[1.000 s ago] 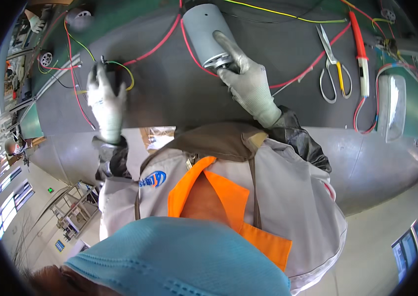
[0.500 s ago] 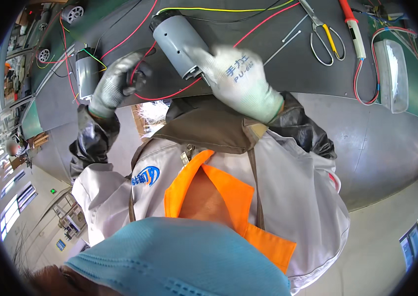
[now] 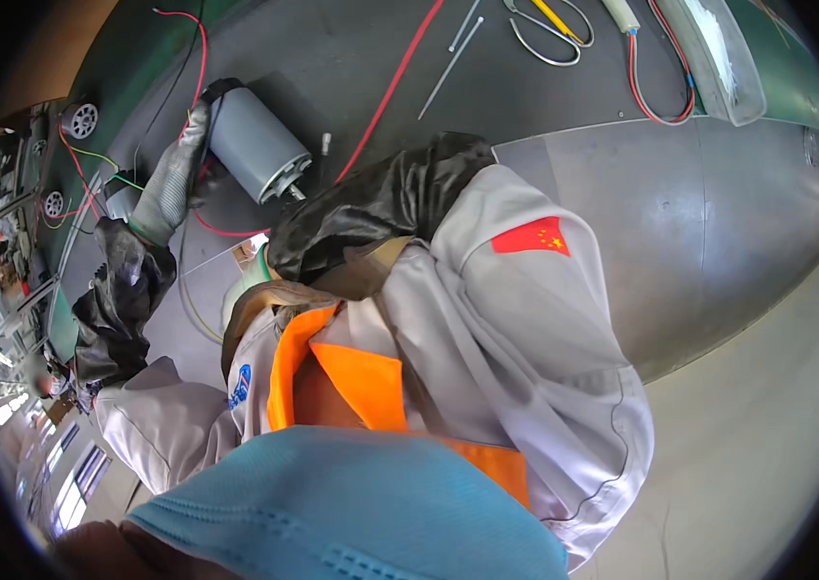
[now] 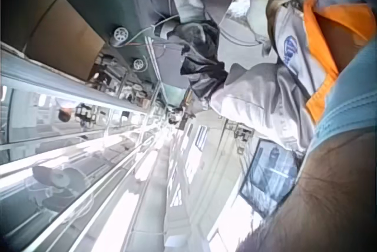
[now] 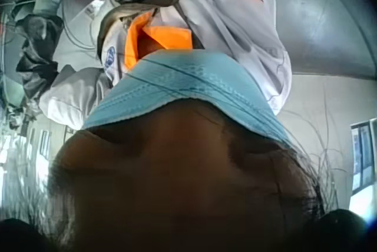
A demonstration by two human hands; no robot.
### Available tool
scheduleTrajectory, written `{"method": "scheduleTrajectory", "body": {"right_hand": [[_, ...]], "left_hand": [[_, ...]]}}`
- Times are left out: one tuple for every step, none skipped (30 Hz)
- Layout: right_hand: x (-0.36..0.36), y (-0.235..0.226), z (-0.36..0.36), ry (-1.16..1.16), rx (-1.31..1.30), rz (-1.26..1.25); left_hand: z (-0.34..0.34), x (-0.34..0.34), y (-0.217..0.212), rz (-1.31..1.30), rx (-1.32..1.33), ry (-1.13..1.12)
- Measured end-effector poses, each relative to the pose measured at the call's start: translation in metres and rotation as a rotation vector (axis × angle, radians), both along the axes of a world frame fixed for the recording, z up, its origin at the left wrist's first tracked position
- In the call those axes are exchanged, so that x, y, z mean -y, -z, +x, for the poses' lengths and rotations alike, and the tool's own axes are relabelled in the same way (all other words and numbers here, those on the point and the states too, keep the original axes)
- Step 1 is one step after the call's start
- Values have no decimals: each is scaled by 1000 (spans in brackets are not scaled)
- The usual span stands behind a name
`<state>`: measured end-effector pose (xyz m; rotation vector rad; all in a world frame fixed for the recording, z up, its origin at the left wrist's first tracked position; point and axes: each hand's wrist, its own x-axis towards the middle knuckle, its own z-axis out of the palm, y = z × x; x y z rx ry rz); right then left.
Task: Connecting and organizing wires on small electric motors at a production workstation.
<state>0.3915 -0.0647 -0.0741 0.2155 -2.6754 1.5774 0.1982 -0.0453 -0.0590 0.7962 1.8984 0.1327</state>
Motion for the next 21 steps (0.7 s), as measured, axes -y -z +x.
{"method": "scheduleTrajectory", "body": {"right_hand": [[-6, -6, 9, -76, 96, -152], [-6, -16, 17, -186, 192, -314], [-31, -14, 42, -49, -176, -236], [-51, -9, 60, 194, -528, -139], [-79, -5, 104, 242, -387, -350], [-102, 0, 140, 481, -273, -193], [-122, 13, 168, 651, -380, 222], [-141, 24, 194, 782, -456, 621], [-151, 35, 219, 792, -210, 722], [-159, 44, 236, 837, 3, 781], [-163, 52, 245, 815, 78, 818], [-165, 57, 249, 793, 148, 858], [-164, 61, 247, 771, 216, 896], [-163, 63, 243, 719, 153, 955], [-163, 64, 235, 668, 89, 1011], [-163, 64, 229, 614, 22, 1068], [-166, 65, 221, 487, 254, 1248], [-168, 63, 217, 464, 273, 1254], [-173, 62, 214, 442, 289, 1261], [-177, 58, 212, 418, 302, 1266], [-181, 51, 214, 434, 240, 1174]], "left_hand": [[2, -3, 9, 9, -113, -1], [2, -7, 17, 46, -200, -1], [3, -12, 25, 94, -291, 3], [4, -18, 34, 241, -401, 130], [5, -22, 41, 386, -509, 254], [6, -25, 48, 485, -617, 354], [7, -28, 52, 544, -616, 402], [9, -31, 55, 574, -584, 418], [10, -34, 56, 554, -575, 430], [12, -36, 56, 536, -577, 444], [13, -39, 55, 479, -604, 493], [16, -39, 53, 458, -602, 507], [18, -40, 52, 475, -607, 518], [22, -40, 51, 525, -606, 536], [26, -38, 50, 512, -634, 568], [31, -37, 50, 536, -655, 603], [37, -34, 49, 585, -684, 635], [42, -34, 49, 528, -703, 686], [48, -32, 48, 485, -725, 769], [51, -32, 45, 463, -778, 825], [55, -32, 40, 481, -728, 885]]}}
